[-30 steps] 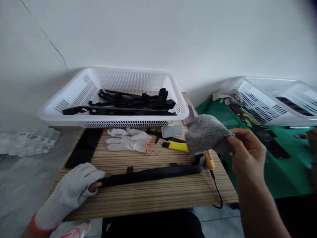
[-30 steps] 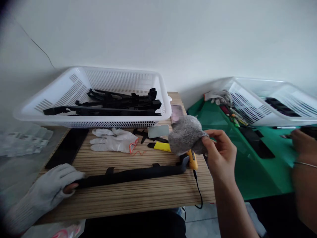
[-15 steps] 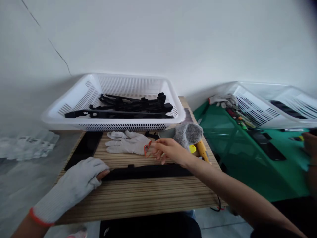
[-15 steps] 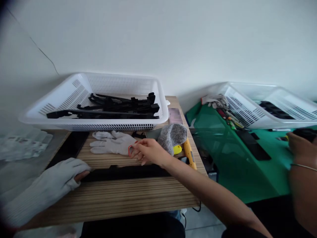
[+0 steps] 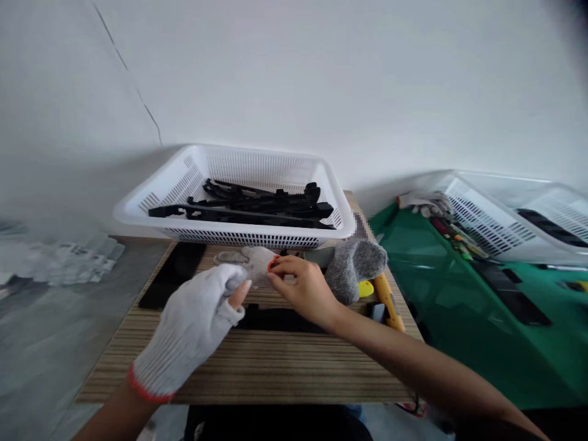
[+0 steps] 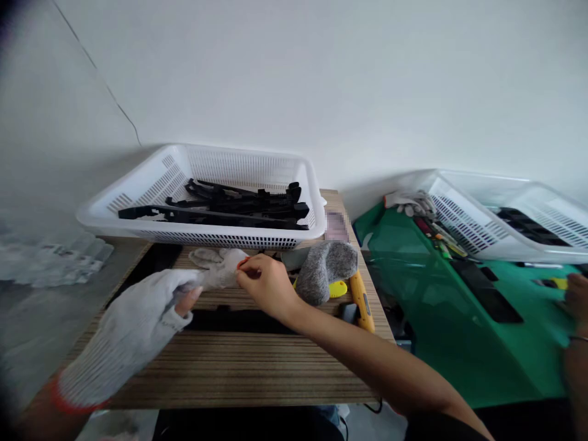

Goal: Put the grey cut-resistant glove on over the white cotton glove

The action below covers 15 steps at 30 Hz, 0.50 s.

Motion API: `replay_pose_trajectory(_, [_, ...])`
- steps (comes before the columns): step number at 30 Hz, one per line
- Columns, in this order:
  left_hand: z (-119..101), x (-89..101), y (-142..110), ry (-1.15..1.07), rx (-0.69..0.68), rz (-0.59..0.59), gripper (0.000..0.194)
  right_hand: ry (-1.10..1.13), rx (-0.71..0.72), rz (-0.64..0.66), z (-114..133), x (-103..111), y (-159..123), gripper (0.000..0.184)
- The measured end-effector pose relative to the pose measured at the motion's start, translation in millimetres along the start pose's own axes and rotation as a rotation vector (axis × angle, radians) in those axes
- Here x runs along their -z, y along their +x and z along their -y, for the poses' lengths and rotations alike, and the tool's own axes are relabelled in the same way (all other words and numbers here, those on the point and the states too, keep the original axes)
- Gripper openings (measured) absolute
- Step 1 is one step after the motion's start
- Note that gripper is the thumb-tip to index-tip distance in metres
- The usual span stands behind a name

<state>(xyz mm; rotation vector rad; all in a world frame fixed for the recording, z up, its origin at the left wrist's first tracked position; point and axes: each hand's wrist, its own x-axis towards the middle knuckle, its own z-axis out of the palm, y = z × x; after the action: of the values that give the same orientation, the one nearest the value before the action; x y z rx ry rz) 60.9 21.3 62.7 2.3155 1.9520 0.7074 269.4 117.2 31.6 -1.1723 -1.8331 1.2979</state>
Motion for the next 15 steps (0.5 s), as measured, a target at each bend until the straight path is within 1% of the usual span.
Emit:
replay_pose_trajectory(2, [-21.6, -3.7, 10.9, -0.143, 0.129, 0.084, 0.044, -0.104, 0.338, -0.037, 2.6, -4.4, -16.0, 0.017])
replay_pose_trajectory(3, [-29.5, -7.1, 14.9, -0.202, 0.173, 0.108, 0.042, -0.15, 0.477, -0.045, 2.7, -6.6, -24.2, 0.019])
replay_pose_trajectory(4, [-35.0, -11.1, 17.6, -0.27, 0.192, 0.123, 0.04, -0.182, 0.567, -0.05, 2.4, -8.4, -32.2, 0.021])
replay_pose_trajectory(5, [-38.3, -15.4, 19.1, -0.338, 0.199, 0.131, 0.038, -0.202, 0.62, -0.056, 2.2, -9.4, -39.8, 0.024])
replay_pose_trajectory(6, [-39.9, -19.7, 19.5, -0.391, 0.197, 0.129, 0.036, -0.205, 0.639, -0.063, 2.1, -9.4, -46.7, 0.026])
replay_pose_trajectory(7, [-40.2, -23.7, 18.9, -0.417, 0.191, 0.125, 0.035, -0.19, 0.623, -0.071, 2.3, -8.5, -52.7, 0.026])
replay_pose_trajectory(8, [-40.0, -27.4, 17.5, -0.407, 0.184, 0.118, 0.032, -0.158, 0.576, -0.076, 2.6, -7.1, -57.7, 0.026])
replay_pose_trajectory(10, [-40.4, -34.2, 13.5, -0.268, 0.142, 0.069, 0.025, -0.084, 0.409, -0.05, 2.5, -4.1, -64.0, 0.026])
replay_pose_trajectory(11, [-42.0, -37.7, 11.3, -0.175, 0.092, 0.022, 0.023, -0.045, 0.316, -0.017, 1.4, -3.4, -64.9, 0.027])
replay_pose_trajectory(13, [-49.0, -45.5, 7.0, -0.014, -0.051, -0.113, 0.023, 0.058, 0.156, 0.061, -3.8, -5.1, -62.9, 0.027])
replay_pose_trajectory(15, [-59.8, -54.3, 3.0, 0.072, -0.2, -0.263, 0.025, 0.17, 0.047, 0.066, -12.4, -9.9, -56.8, 0.029])
